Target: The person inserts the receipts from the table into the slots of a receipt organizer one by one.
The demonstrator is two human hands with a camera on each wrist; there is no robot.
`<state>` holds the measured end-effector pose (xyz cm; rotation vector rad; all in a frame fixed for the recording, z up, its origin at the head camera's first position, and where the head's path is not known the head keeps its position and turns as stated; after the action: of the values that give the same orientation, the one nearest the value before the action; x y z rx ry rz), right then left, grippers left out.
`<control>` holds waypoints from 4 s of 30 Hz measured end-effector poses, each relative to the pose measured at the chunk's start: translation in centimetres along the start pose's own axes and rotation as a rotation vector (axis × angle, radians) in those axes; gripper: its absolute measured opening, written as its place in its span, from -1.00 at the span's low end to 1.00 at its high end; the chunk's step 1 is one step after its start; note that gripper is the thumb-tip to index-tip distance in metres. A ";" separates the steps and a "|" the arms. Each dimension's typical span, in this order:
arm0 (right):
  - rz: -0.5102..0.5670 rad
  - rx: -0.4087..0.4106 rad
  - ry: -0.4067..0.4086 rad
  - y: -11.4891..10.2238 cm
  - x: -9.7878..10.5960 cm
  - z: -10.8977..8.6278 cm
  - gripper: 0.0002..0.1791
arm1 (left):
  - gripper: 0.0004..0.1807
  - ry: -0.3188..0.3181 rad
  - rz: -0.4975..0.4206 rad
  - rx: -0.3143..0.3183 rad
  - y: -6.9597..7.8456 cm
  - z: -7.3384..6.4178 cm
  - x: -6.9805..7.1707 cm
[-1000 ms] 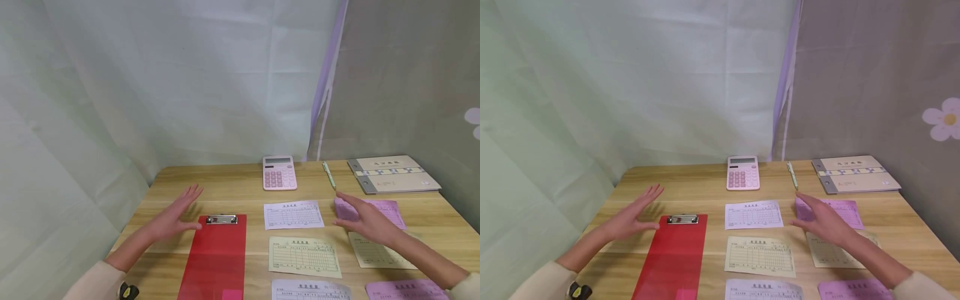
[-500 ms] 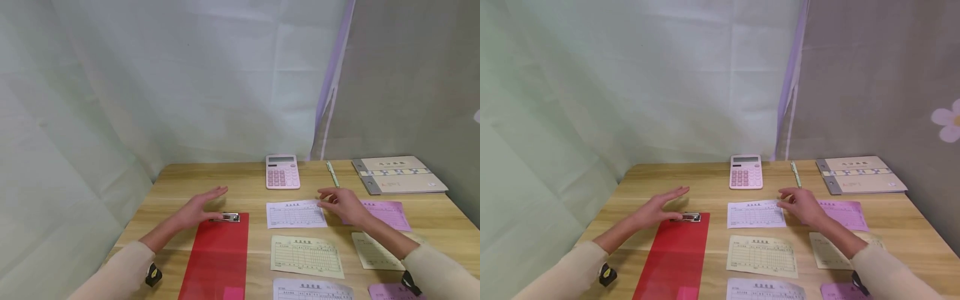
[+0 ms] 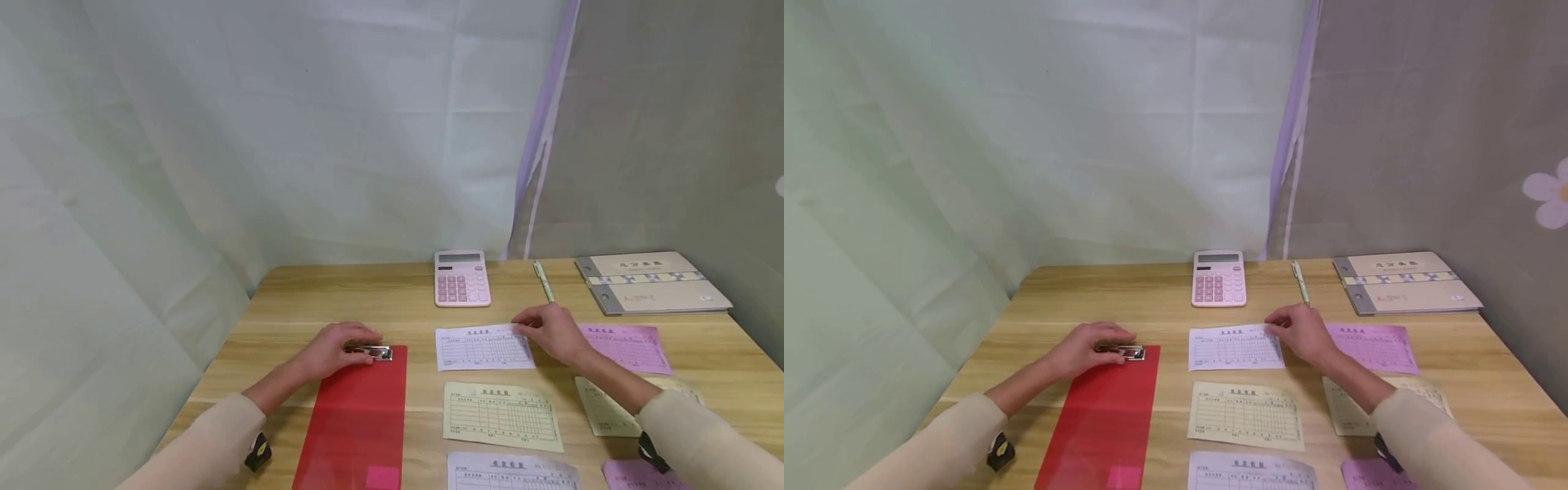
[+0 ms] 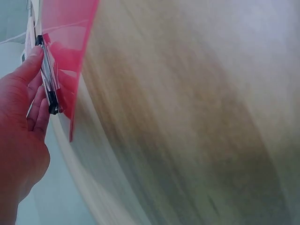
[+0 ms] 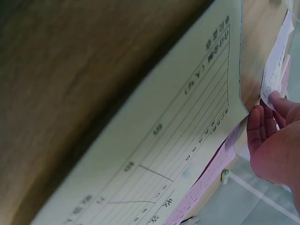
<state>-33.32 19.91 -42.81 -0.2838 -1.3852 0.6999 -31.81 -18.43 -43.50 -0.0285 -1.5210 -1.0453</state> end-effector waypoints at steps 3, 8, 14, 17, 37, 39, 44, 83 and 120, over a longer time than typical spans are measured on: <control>0.001 -0.003 0.006 0.1 0.0 0.1 -0.94 | -0.56 -0.007 -0.024 0.016 -0.1 0.0 0.0; 0.010 -0.016 0.000 0.2 -0.1 0.1 -0.94 | -0.55 -0.013 -0.008 0.022 -0.1 -0.1 -0.2; 0.020 -0.043 0.003 0.4 -0.1 0.1 -0.93 | -0.55 -0.020 0.025 0.021 -0.4 -0.1 -0.2; 0.058 -0.064 -0.006 0.4 0.0 0.1 -0.91 | -0.59 -0.021 0.031 0.005 -0.4 0.1 -0.2; 0.462 -0.106 -0.250 -7.3 -2.8 3.2 -0.84 | -0.67 -0.089 0.077 0.035 -0.6 0.6 -0.1; 0.493 -0.104 -0.286 -8.4 -3.9 3.2 -0.85 | -0.73 -0.091 0.083 0.010 -0.5 0.7 0.0; 0.581 -0.137 -0.379 -10.7 -7.0 2.7 -0.89 | -0.70 -0.117 0.114 -0.034 -0.3 1.2 -0.1; 0.567 -0.211 -0.442 -15.1 -15.2 2.4 -0.94 | -0.74 -0.162 0.570 -0.268 3.6 1.0 -1.2; 0.502 -0.288 -0.386 -15.6 -14.9 2.4 -0.91 | -0.70 -0.048 0.538 -0.282 3.9 -0.1 -0.8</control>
<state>-31.58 -1.54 -45.33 -0.7752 -1.8101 1.0030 -29.35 -15.76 -41.93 -0.6296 -1.2924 -0.8129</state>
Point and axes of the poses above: each hand's wrist, its own z-axis towards the middle knuckle, its own x-axis out of the back of the hand, y = z × x, the point moved 9 cm from there along z, towards the middle knuckle, and after that the axes turned 4 degrees about -z, right-handed, at the moved point
